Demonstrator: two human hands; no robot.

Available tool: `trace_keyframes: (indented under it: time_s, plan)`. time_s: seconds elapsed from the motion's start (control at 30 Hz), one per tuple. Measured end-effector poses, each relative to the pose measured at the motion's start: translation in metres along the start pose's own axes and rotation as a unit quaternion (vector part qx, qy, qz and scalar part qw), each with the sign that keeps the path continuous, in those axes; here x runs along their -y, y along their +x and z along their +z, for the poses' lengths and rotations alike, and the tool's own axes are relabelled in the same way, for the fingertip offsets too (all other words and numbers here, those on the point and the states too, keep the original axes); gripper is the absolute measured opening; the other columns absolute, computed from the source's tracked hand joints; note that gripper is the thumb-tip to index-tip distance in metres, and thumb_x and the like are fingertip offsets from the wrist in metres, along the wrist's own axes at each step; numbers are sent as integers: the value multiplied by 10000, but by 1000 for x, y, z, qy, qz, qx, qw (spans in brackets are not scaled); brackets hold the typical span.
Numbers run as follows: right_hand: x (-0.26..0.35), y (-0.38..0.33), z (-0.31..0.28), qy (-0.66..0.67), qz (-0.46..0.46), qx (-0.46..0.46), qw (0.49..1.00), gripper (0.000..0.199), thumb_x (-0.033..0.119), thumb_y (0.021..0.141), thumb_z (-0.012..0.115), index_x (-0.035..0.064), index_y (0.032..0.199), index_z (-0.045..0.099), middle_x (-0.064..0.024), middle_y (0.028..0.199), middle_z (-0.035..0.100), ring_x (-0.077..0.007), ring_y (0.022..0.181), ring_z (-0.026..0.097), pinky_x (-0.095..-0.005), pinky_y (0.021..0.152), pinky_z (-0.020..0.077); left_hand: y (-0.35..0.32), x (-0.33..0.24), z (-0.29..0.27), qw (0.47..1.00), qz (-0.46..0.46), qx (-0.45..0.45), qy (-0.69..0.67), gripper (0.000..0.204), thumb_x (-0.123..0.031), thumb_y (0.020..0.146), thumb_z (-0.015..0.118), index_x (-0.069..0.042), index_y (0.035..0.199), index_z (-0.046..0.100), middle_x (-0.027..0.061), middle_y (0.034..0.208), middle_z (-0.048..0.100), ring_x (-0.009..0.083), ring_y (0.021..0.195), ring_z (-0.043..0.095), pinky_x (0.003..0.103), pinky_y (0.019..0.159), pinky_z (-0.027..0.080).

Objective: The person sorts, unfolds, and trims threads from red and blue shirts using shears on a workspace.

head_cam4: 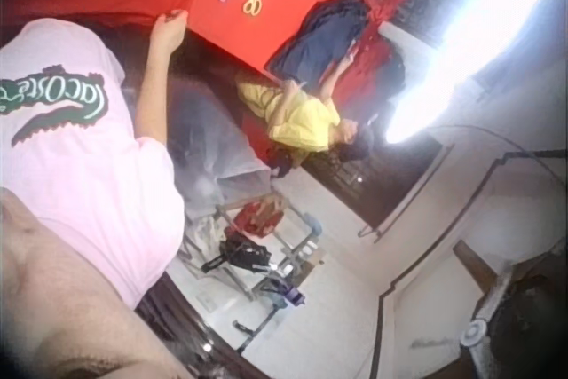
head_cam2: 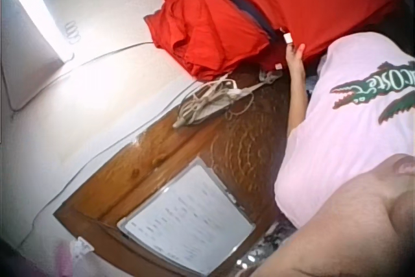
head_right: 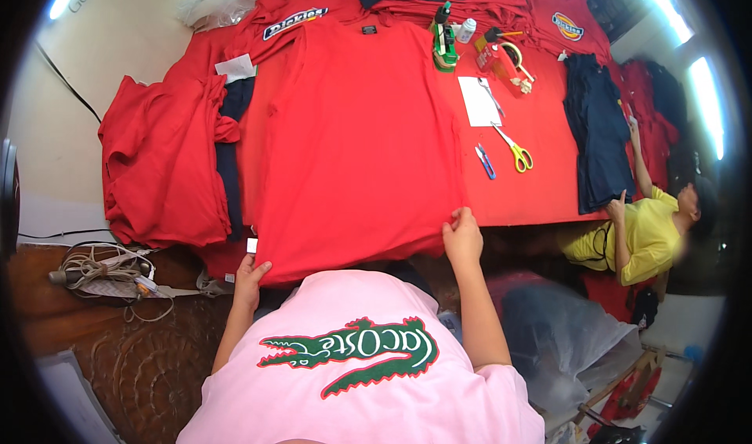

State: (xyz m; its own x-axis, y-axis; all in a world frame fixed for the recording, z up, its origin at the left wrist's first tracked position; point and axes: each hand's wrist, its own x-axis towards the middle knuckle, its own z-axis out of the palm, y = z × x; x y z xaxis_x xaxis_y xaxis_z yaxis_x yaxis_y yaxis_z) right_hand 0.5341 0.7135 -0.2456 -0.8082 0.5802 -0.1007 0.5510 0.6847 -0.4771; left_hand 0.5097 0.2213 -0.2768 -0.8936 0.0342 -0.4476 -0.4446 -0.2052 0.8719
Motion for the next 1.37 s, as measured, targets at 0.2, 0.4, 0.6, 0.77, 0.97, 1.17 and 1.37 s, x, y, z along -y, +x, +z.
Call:
trace_keyframes:
  time_s: [0.2, 0.4, 0.6, 0.77, 0.97, 1.17, 1.37]
  plan:
    - [57, 1, 16, 43, -117, 79, 989, 353, 162, 846, 781, 86, 1161, 642, -112, 992, 660, -299, 887, 684, -440, 785, 556, -17, -19, 7, 999, 17, 31, 16, 380, -12, 910, 723, 24, 1273, 618, 132, 1253, 705, 179, 1126, 672, 331, 1029, 501]
    - [37, 0, 34, 56, -106, 100, 988, 337, 93, 842, 785, 84, 1155, 661, -87, 819, 626, -206, 696, 626, -376, 685, 526, -31, -44, 23, 996, 87, 21, -7, 532, -30, 950, 682, 61, 1451, 528, 130, 1348, 663, 188, 1222, 631, 329, 1085, 464]
    - [36, 3, 33, 75, -85, 144, 983, 268, 97, 846, 792, 20, 1066, 659, -76, 763, 618, -217, 697, 617, -375, 688, 516, -36, -52, 25, 992, 93, 42, -70, 641, 29, 919, 699, 62, 1510, 454, 133, 1380, 643, 160, 1244, 616, 319, 1101, 457]
    - [61, -3, 32, 44, -122, 181, 975, 271, 107, 867, 790, 6, 1089, 671, -81, 870, 673, -187, 802, 665, -344, 757, 538, -42, -56, 32, 987, 80, 51, -127, 712, 50, 883, 727, 45, 1531, 433, 103, 1315, 674, 139, 1181, 644, 299, 1074, 476]
    - [172, -33, 42, 371, -49, 456, 807, 273, 188, 996, 705, -12, 1177, 665, -69, 1049, 724, -169, 963, 695, -300, 853, 549, -59, -74, 57, 911, 232, -85, 329, 452, 38, 837, 744, -34, 1278, 673, 21, 976, 698, 139, 898, 673, 319, 817, 537]
    - [245, -65, 58, 366, 19, 596, 714, 211, 213, 1007, 687, 46, 1134, 700, -36, 1026, 731, -134, 930, 690, -305, 832, 547, -56, -79, 77, 716, 528, 28, 456, 353, 33, 718, 791, -76, 1051, 746, 35, 933, 707, 225, 822, 666, 341, 753, 546]
    - [225, -59, 66, 460, 76, 593, 657, 98, 103, 980, 686, 51, 1060, 712, -31, 992, 738, -154, 904, 694, -330, 880, 544, -63, -62, 76, 709, 556, 38, 432, 224, 2, 784, 787, -75, 992, 757, 24, 922, 724, 191, 856, 677, 335, 733, 556]
